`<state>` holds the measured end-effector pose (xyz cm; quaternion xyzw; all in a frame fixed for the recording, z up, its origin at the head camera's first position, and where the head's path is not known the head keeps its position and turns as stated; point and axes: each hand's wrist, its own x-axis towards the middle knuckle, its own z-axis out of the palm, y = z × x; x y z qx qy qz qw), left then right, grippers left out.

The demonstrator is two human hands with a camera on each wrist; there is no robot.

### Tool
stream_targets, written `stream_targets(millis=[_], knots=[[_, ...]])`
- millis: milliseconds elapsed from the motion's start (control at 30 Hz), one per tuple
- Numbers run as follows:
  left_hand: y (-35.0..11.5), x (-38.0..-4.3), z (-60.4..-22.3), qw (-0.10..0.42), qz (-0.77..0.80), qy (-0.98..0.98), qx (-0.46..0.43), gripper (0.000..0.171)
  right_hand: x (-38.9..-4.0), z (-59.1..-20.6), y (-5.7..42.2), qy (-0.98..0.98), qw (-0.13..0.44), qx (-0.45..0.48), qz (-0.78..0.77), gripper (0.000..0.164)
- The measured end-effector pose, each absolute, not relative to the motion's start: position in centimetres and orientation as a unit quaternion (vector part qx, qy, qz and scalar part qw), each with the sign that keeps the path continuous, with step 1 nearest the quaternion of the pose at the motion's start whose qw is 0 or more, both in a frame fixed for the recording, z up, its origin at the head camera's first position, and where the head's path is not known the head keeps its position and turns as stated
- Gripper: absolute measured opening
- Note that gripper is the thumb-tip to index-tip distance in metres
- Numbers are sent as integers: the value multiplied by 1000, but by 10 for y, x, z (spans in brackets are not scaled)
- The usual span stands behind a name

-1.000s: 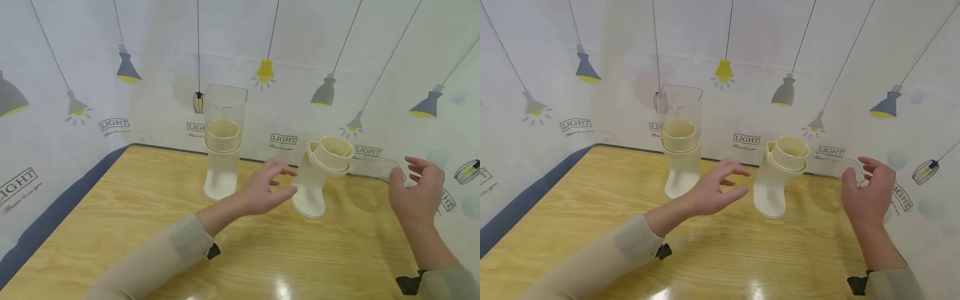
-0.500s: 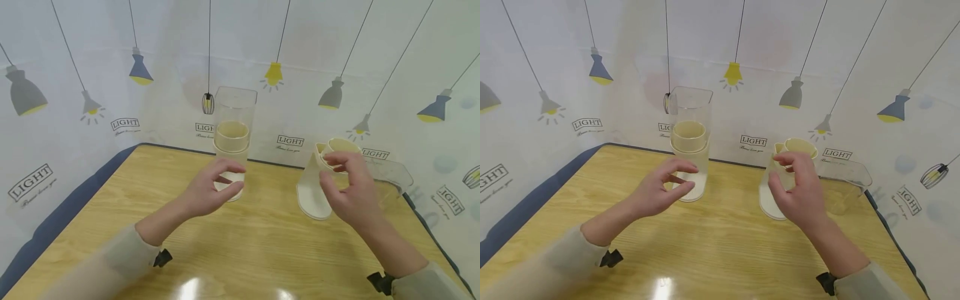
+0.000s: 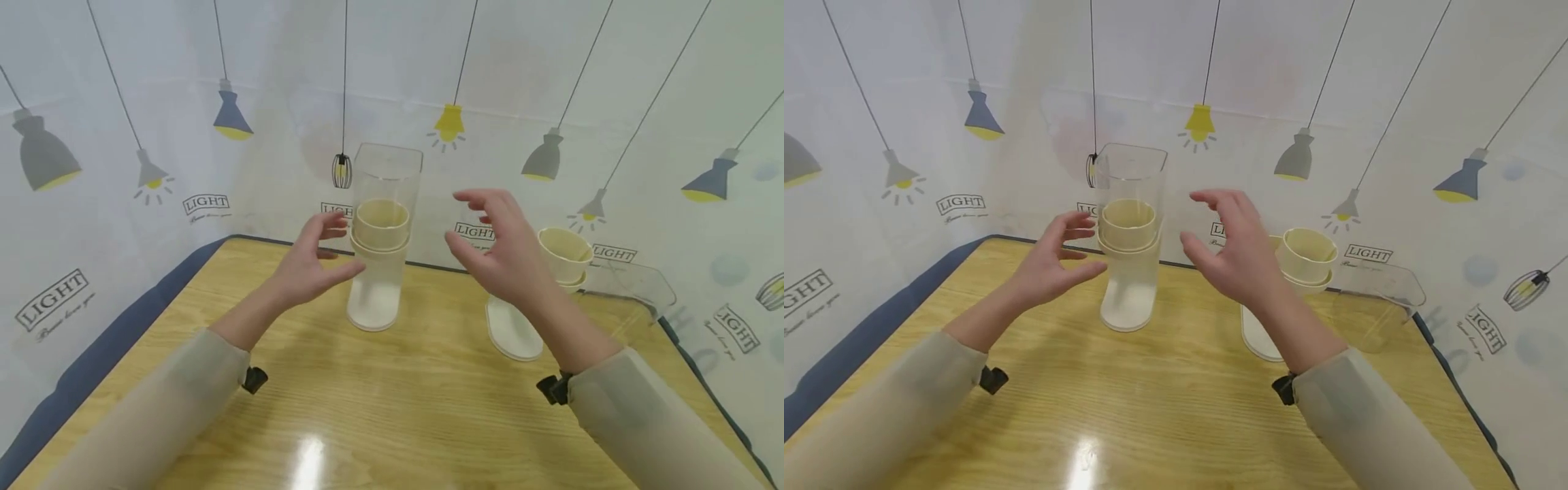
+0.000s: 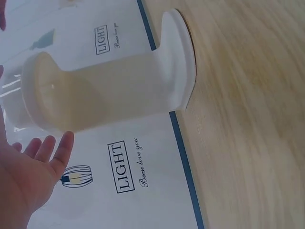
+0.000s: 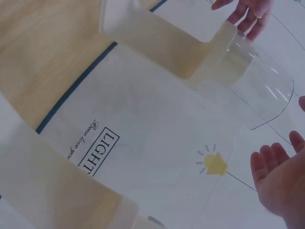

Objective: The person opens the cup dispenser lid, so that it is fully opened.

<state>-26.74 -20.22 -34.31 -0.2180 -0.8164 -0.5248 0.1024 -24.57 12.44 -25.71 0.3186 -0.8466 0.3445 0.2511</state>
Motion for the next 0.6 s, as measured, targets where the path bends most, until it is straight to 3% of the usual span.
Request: stream_targets(millis=[200,400,600], knots=[[-198,-301,-340,72,-543,-812,-201,112,-271,-239,100,-861,236,332,306,61],[-186,-325,-338,37,-565,-800,-196,124,-290,-231,79,-871,204,352,276,59],[-175,-337,-339,27,-573,-795,-198,119,-295,-240,73,-876,188,351,273,58]])
